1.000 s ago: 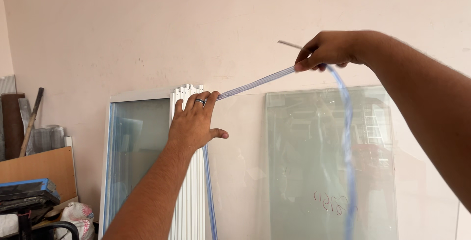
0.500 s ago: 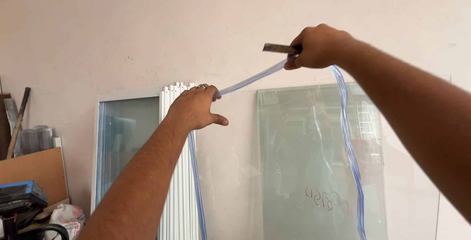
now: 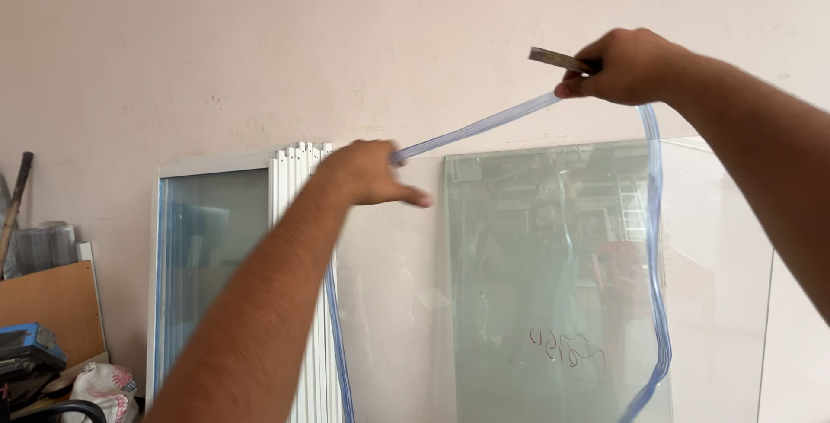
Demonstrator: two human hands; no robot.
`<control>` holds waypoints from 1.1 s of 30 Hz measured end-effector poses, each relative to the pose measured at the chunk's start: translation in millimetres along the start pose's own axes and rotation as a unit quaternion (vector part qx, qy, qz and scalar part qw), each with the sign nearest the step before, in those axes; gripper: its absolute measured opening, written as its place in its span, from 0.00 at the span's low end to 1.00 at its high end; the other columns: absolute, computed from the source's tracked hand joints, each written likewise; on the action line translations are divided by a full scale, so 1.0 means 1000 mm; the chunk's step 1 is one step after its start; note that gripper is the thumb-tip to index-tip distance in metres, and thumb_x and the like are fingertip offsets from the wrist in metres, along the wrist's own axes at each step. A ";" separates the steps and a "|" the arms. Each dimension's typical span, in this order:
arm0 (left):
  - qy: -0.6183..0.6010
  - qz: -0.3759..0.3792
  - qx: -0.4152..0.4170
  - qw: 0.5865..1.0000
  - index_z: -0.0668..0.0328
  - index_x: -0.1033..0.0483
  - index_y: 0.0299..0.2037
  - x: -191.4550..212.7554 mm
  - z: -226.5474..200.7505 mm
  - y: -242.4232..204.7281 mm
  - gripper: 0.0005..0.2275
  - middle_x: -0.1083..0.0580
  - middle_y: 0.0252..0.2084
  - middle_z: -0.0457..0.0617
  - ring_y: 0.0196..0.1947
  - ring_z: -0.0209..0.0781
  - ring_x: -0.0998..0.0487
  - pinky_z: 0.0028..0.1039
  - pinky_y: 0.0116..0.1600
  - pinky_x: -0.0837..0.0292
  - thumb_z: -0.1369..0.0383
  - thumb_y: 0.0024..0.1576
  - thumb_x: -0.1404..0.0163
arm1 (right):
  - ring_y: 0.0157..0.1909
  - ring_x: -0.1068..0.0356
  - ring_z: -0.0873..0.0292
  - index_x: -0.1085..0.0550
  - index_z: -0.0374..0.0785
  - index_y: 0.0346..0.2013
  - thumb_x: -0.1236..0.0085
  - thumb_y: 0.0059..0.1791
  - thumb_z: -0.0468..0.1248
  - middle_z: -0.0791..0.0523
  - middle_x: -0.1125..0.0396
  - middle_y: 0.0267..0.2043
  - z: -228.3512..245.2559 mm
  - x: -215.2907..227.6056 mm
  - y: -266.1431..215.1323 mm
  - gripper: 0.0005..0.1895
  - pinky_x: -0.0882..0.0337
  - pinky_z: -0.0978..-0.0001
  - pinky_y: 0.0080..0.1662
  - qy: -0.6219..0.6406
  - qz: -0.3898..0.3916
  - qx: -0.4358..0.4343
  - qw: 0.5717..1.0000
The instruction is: The person applies a blue sealant strip along the edges of a large glass pane using a utility knife to cut and smooth the material. The person measures and cuts the sealant to fit the glass dimensions, then presses it along the perimeter.
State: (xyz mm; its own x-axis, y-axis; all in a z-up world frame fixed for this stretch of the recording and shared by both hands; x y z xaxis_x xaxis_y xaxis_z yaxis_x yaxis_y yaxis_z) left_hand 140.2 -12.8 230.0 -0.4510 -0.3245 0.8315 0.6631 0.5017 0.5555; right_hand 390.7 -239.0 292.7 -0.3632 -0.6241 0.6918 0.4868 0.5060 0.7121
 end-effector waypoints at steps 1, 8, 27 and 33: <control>-0.007 -0.013 -0.010 1.000 0.50 0.27 0.57 -0.005 -0.002 0.001 0.42 0.23 0.51 0.47 0.53 0.47 0.23 0.41 0.57 0.26 0.37 0.33 0.33 | 0.50 0.26 0.52 0.18 0.52 0.49 0.38 0.47 0.62 0.54 0.23 0.43 0.004 0.001 -0.001 0.25 0.26 0.51 0.53 -0.001 0.002 -0.009 1.000; -0.002 -0.137 -0.124 0.983 0.53 0.28 0.59 -0.035 0.009 0.003 0.44 0.20 0.45 0.45 0.50 0.45 0.21 0.42 0.57 0.27 0.31 0.39 0.41 | 0.49 0.26 0.53 0.19 0.57 0.50 0.39 0.47 0.63 0.57 0.24 0.44 0.016 0.012 -0.019 0.24 0.26 0.50 0.53 -0.011 -0.038 -0.019 0.999; -0.047 -0.094 -0.116 0.988 0.49 0.40 0.69 -0.024 -0.046 -0.007 0.52 0.23 0.53 0.43 0.56 0.44 0.24 0.40 0.60 0.27 0.42 0.31 0.31 | 0.47 0.26 0.58 0.19 0.56 0.48 0.41 0.47 0.65 0.59 0.23 0.40 0.025 0.010 -0.041 0.24 0.25 0.55 0.50 -0.029 -0.012 -0.020 0.999; 0.014 -0.061 -0.130 0.990 0.48 0.40 0.70 -0.024 -0.040 0.000 0.49 0.22 0.50 0.45 0.53 0.44 0.22 0.42 0.61 0.30 0.41 0.37 0.34 | 0.45 0.26 0.55 0.18 0.49 0.46 0.35 0.46 0.59 0.56 0.23 0.40 -0.006 0.016 -0.037 0.22 0.27 0.55 0.52 0.064 0.016 0.010 0.998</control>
State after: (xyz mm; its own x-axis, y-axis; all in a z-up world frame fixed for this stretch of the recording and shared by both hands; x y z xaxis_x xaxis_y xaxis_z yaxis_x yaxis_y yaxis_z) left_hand 174.9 -37.3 210.1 -0.5229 -0.3941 0.7558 0.7372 0.2360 0.6331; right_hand 371.9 -271.2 276.7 -0.2430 -0.6780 0.6937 0.4793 0.5378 0.6936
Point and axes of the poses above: each hand's wrist, its own y-axis towards the middle knuckle, its own x-axis out of the back of the hand, z = x × y, the point moved 1 cm from there along y, towards the middle knuckle
